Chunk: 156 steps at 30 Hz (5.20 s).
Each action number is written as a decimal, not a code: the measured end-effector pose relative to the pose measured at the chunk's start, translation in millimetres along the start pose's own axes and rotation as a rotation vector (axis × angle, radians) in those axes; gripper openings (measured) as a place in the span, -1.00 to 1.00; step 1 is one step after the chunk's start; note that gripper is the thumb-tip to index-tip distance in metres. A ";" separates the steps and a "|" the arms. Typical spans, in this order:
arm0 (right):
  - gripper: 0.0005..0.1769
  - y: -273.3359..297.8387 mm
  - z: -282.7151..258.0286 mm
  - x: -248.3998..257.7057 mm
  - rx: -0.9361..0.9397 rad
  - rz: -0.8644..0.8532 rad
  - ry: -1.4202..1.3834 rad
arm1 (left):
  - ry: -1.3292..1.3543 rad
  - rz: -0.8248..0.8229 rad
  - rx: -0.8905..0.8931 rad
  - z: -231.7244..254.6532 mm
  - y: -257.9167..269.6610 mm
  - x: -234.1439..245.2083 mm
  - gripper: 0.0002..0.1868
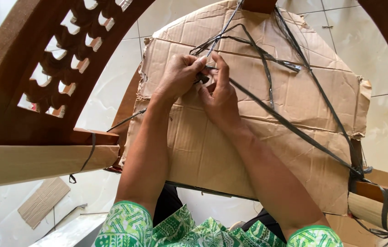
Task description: Wrapping a wooden chair with cardboard and securing it with plastic straps
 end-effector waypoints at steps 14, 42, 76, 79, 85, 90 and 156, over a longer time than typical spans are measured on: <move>-0.36 -6.2 16.6 9.5 -0.023 0.032 -0.004 | -0.028 0.041 -0.013 -22.4 -13.0 -2.6 -0.65; -0.73 26.7 30.4 52.4 -0.194 -0.121 0.078 | -0.238 0.062 -0.114 -5.7 -9.3 3.6 -0.78; -0.81 164.2 23.9 166.7 -0.148 0.118 0.358 | -0.871 0.160 -0.766 43.7 26.8 -54.4 -0.79; -0.82 168.1 28.5 162.6 -0.101 0.154 0.335 | -0.896 0.286 -0.558 32.5 52.9 -21.9 -0.58; -0.78 167.4 5.6 159.0 -0.005 0.183 0.267 | -0.763 0.686 -0.514 26.4 187.3 50.0 -0.81; -0.82 171.2 12.0 160.9 -0.080 0.125 0.250 | -0.381 0.754 -0.462 4.0 329.2 46.6 -0.86; -0.74 133.5 -28.1 110.5 -0.040 -0.022 0.151 | 1.083 0.629 0.237 -117.3 316.0 -42.4 -0.64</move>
Point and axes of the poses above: each hand's wrist, its own y-axis away from the middle knuckle, its own x-axis out of the back of the hand, z = x × y, the point moved 8 cm from there along -y, towards the middle knuckle, and after that the axes turned 8 degrees about -y, right-handed, at the moved point
